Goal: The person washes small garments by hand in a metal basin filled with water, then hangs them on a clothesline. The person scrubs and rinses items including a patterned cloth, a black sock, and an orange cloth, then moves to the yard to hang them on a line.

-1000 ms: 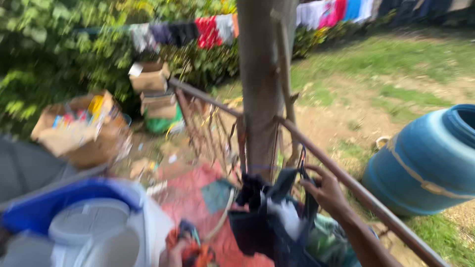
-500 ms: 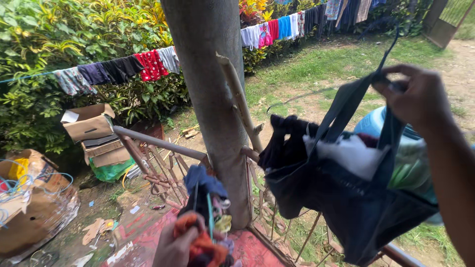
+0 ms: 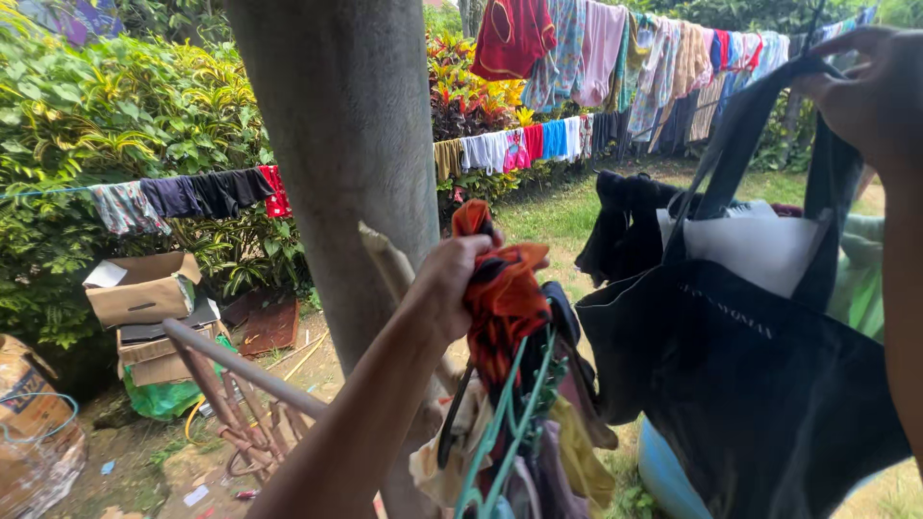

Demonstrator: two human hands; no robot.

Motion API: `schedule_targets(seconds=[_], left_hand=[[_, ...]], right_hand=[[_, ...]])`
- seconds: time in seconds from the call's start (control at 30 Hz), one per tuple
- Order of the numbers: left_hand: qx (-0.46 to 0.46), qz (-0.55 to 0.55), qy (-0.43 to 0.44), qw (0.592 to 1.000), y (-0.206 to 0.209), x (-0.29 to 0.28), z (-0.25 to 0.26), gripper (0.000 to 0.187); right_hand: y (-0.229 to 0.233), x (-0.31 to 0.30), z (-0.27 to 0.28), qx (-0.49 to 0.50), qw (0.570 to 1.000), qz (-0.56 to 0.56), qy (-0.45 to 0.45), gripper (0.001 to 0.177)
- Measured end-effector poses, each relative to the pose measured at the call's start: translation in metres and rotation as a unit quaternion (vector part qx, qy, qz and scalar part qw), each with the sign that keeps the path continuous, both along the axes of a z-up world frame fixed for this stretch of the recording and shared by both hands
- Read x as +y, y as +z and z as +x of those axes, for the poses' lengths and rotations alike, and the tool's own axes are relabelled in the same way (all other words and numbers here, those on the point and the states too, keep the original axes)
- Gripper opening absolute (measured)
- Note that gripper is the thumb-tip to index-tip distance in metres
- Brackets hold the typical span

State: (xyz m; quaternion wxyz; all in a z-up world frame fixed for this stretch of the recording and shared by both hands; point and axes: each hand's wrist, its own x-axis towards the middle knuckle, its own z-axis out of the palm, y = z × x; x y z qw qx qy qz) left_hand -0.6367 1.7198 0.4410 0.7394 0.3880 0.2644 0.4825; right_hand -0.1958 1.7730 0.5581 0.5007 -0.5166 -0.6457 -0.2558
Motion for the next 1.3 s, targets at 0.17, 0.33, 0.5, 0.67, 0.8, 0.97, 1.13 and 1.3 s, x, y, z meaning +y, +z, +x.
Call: schedule_targets(seconds=[0.17,0.33,0.5,0.67,0.8,0.97,1.13,1.3], left_hand=[[-0.081,0.009,-0.030,0.996,0.019,0.087,0.058,0.011],[-0.059,0.030,0.102,0.993,0.001,0.146,0.104,0.012],[-0.053,0.054,0.153,0.985,-0.037,0.198,0.134,0.013],[-0.071,0.032,0.193,0.978,-0.056,0.248,0.142,0.015],[-0.051,0.036,0.253,0.965,-0.069,0.268,0.129,0.015],[-0.052,0.018,0.260,0.964,-0.069,0.299,0.117,0.016],[-0.082,-0.011,0.271,0.959,-0.078,0.321,0.101,0.012],[-0.079,-0.052,0.276,0.956,-0.087,0.329,0.095,0.012]], right_hand=[[0.025,0.102,0.017,0.018,0.998,-0.040,0.037,0.028],[0.003,0.204,-0.001,-0.032,0.999,-0.001,0.003,0.025],[-0.004,0.289,-0.042,0.055,0.997,-0.025,0.048,0.021],[0.009,0.360,-0.105,0.102,0.994,-0.023,0.042,0.022],[0.027,0.418,-0.149,0.162,0.975,-0.118,0.095,0.030],[0.046,0.503,-0.187,0.067,0.985,-0.011,0.156,0.034],[0.078,0.592,-0.201,0.079,0.990,0.018,0.116,0.034],[0.074,0.643,-0.214,0.044,0.992,0.008,0.119,0.033]])
